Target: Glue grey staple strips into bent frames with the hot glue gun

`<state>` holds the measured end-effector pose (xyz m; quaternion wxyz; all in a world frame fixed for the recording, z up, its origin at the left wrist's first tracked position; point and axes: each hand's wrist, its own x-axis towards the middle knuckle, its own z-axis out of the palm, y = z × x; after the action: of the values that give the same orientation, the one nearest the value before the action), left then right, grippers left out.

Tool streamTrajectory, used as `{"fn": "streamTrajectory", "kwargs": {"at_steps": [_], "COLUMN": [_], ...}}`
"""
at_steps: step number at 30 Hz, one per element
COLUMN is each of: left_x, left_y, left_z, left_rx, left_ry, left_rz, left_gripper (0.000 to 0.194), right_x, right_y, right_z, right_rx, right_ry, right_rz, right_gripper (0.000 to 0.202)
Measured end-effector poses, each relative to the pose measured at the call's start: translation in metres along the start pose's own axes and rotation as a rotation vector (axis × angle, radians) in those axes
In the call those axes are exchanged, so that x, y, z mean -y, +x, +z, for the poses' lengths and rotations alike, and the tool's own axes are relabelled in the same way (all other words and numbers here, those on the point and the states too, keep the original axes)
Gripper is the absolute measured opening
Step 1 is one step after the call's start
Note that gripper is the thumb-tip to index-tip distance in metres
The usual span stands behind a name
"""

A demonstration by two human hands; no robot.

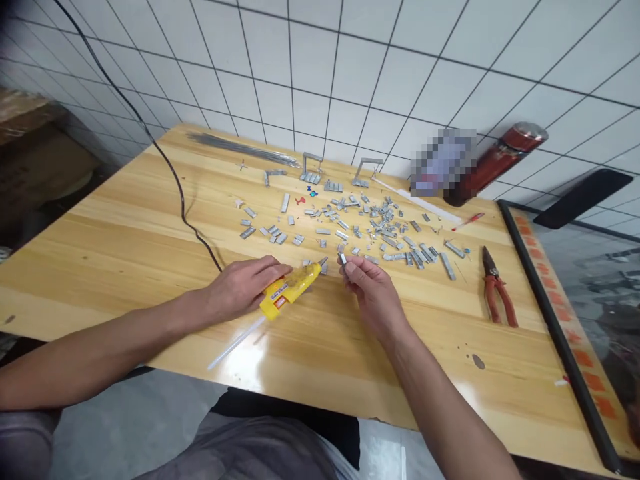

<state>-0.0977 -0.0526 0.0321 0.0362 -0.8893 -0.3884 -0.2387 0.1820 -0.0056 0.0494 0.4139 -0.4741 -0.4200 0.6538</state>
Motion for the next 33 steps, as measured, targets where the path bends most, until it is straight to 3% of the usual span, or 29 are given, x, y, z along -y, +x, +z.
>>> {"fn": "streamTrajectory", "kwargs": {"at_steps": [5,13,33], "left_x": [0.0,-0.005,-0.009], "left_y": [-0.001,-0.001,0.002], "left_z": [0.002,0.002,-0.004], "left_rx": [0.092,0.1,0.222], "left_ry": [-0.053,-0.051,-0.091], "left_rz": [-0.047,-0.032,-0.071], "left_gripper": [0.023,0.018,0.02], "right_x": [-0.011,-0.016,-0.019], "right_y": [-0.002,-0.008,-0.008], "right_z": [-0.006,-0.008,-0.003], "right_rx": [-0.04,-0.059,-0.036], "right_ry": [-0.003,-0.02,-0.1], "right_rz": [-0.006,0.061,-0.012], "right_gripper": [0.028,0.027,0.025]}}
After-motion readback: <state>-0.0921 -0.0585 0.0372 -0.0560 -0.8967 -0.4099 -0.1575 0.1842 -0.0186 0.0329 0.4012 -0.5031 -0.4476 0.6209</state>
